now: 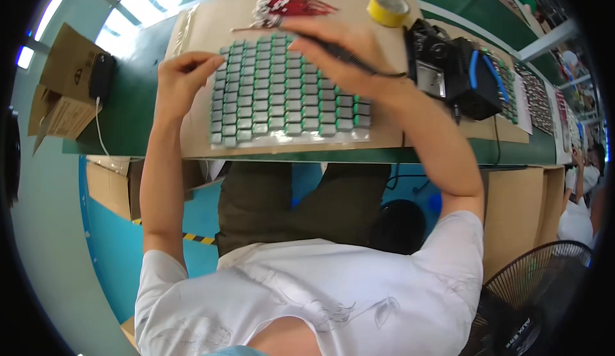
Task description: Soldering components or wires onto an array of electronic parts on a workbench.
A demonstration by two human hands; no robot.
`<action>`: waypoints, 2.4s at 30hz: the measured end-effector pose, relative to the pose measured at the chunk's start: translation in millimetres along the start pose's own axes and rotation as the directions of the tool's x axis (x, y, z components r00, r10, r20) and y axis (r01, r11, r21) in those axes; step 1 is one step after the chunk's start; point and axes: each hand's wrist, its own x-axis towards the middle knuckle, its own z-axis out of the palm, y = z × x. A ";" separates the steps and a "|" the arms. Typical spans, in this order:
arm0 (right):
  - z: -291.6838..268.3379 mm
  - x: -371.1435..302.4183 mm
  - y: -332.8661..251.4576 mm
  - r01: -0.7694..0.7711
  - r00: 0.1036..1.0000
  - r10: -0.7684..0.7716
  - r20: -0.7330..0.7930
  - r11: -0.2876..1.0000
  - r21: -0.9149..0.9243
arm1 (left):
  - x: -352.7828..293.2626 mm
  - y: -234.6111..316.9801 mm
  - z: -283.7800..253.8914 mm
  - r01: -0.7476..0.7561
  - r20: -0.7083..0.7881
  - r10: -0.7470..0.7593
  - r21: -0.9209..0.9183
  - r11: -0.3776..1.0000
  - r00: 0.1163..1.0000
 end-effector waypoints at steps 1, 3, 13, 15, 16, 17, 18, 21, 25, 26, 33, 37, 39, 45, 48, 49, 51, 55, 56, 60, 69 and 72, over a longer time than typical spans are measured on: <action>-4.4 0.5 -14.3 -0.330 0.944 0.326 0.052 0.929 0.164 | 3.6 0.3 1.7 0.011 -0.065 -0.010 0.018 1.000 0.998; -5.0 -1.2 2.7 -0.269 0.962 0.271 0.030 0.920 0.284 | 2.4 -0.4 3.1 0.102 -0.109 -0.101 0.006 0.995 0.989; 10.1 -32.7 5.4 -0.250 0.966 0.221 0.132 0.929 0.274 | -13.5 -32.2 1.9 0.168 -0.099 -0.173 -0.060 0.984 0.980; 13.0 -28.5 3.0 -0.272 0.957 0.239 0.167 0.939 0.212 | -12.1 -38.3 7.7 0.089 -0.116 -0.091 -0.019 0.996 0.989; 15.1 -28.8 5.1 -0.276 0.955 0.243 0.168 0.937 0.213 | -11.6 -39.3 9.7 0.093 -0.113 -0.095 -0.019 0.995 0.989; 17.0 -29.2 7.6 -0.286 0.953 0.247 0.178 0.926 0.245 | -11.6 -39.2 11.2 0.093 -0.104 -0.096 -0.039 0.995 0.990; 18.7 -29.3 9.0 -0.295 0.950 0.250 0.186 0.915 0.277 | -11.6 -39.0 11.0 0.091 -0.095 -0.096 -0.057 0.994 0.991; 19.5 -32.2 9.1 -0.342 0.936 0.295 0.192 0.891 0.297 | -10.9 -42.0 8.2 0.068 -0.090 -0.073 -0.051 0.996 0.993; 19.3 -29.6 6.8 -0.367 0.926 0.313 0.212 0.880 0.303 | -11.2 -42.3 6.9 0.089 -0.079 -0.093 -0.059 0.994 0.993; 18.6 -29.5 8.1 -0.331 0.936 0.278 0.217 0.905 0.267 | -11.5 -42.6 7.5 0.080 -0.083 -0.086 -0.067 0.994 0.993; 18.7 -26.6 8.8 -0.221 0.960 0.171 0.222 0.950 0.220 | -10.7 -44.3 8.9 0.047 -0.082 -0.052 -0.067 0.997 0.995; 20.3 -27.3 10.8 -0.212 0.964 0.164 0.211 0.950 0.230 | -10.0 -45.3 8.5 0.042 -0.076 -0.046 -0.047 0.998 0.996; 20.7 -27.4 10.4 -0.205 0.965 0.159 0.207 0.953 0.224 | -10.1 -44.3 8.5 0.050 -0.079 -0.051 -0.013 0.999 0.996; 19.8 -25.8 9.3 -0.188 0.966 0.142 0.215 0.960 0.207 | -10.1 -48.1 8.5 0.044 -0.079 -0.045 -0.015 0.999 0.996; 21.0 -25.8 7.6 -0.214 0.965 0.166 0.205 0.946 0.242 | -9.6 -47.2 9.2 0.047 -0.074 -0.048 -0.022 0.999 0.996; 20.7 -25.7 7.6 -0.214 0.965 0.166 0.203 0.946 0.242 | -9.6 -47.3 9.1 0.046 -0.073 -0.047 -0.022 0.999 0.996; 20.6 -25.5 7.8 -0.201 0.967 0.155 0.204 0.952 0.231 | -9.6 -47.8 8.6 0.050 -0.076 -0.050 -0.002 0.999 0.996; 21.1 -26.3 7.9 -0.222 0.964 0.176 0.201 0.946 0.236 | -9.7 -46.0 9.1 0.049 -0.073 -0.050 -0.016 0.999 0.996; 20.6 -25.5 8.0 -0.200 0.967 0.155 0.203 0.953 0.228 | -9.6 -46.2 8.9 0.044 -0.073 -0.044 0.001 0.999 0.996; 22.5 -26.2 7.2 -0.223 0.964 0.172 0.204 0.938 0.266 | -10.6 -42.7 9.0 0.053 -0.077 -0.050 0.030 0.998 0.996; 22.1 -28.4 9.3 -0.197 0.969 0.148 0.198 0.945 0.259 | -11.0 -41.3 11.0 0.060 -0.086 -0.056 0.050 0.997 0.995; 22.0 -28.8 9.8 -0.197 0.969 0.146 0.198 0.943 0.269 | -10.3 -40.1 11.4 0.061 -0.082 -0.059 0.028 0.998 0.995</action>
